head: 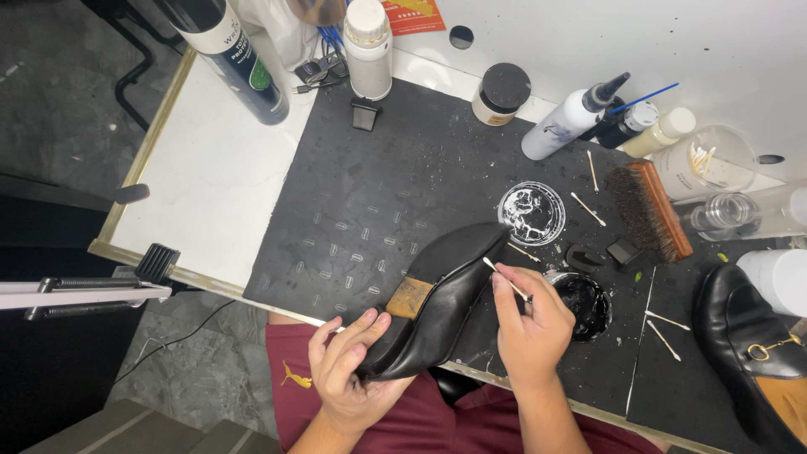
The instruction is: The person applies black polish to a black leather loafer using a sponge and cotton swabs, focusing on the toe, sides, and heel. They then apply yellow masking tape to the gold hardware on the shoe.
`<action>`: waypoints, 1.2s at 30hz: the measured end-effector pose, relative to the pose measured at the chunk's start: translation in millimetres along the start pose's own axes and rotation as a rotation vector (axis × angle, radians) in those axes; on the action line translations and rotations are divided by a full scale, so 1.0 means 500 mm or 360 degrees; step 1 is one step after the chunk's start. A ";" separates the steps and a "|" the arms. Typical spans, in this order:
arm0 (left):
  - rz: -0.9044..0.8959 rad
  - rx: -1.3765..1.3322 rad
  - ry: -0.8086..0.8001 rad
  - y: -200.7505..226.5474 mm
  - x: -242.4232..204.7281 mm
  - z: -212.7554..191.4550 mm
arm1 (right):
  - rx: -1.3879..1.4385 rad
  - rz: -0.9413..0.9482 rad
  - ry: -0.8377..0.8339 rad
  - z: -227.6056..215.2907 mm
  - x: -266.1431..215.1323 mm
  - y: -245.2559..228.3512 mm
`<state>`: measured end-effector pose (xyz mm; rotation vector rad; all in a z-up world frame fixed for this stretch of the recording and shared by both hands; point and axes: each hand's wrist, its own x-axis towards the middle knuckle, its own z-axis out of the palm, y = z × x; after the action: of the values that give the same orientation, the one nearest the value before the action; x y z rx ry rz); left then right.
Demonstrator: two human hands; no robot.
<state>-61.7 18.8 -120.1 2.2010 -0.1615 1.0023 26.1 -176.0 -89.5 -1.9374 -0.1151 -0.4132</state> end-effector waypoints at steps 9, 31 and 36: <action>0.0048 -0.0022 -0.0044 0.003 0.002 -0.004 | -0.0288 -0.0231 -0.0198 0.006 -0.014 -0.061; 0.0265 -0.0041 -0.0178 -0.024 -0.023 -0.012 | -0.0176 -0.0279 -0.0296 0.004 -0.036 -0.050; 0.0266 -0.0043 -0.0171 -0.023 -0.026 -0.010 | -0.0172 -0.0295 -0.0296 0.003 -0.037 -0.053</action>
<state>-69.3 28.5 -133.1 2.2459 -0.4122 0.9647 2.0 -162.2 -73.0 -2.0774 -0.4030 -0.3661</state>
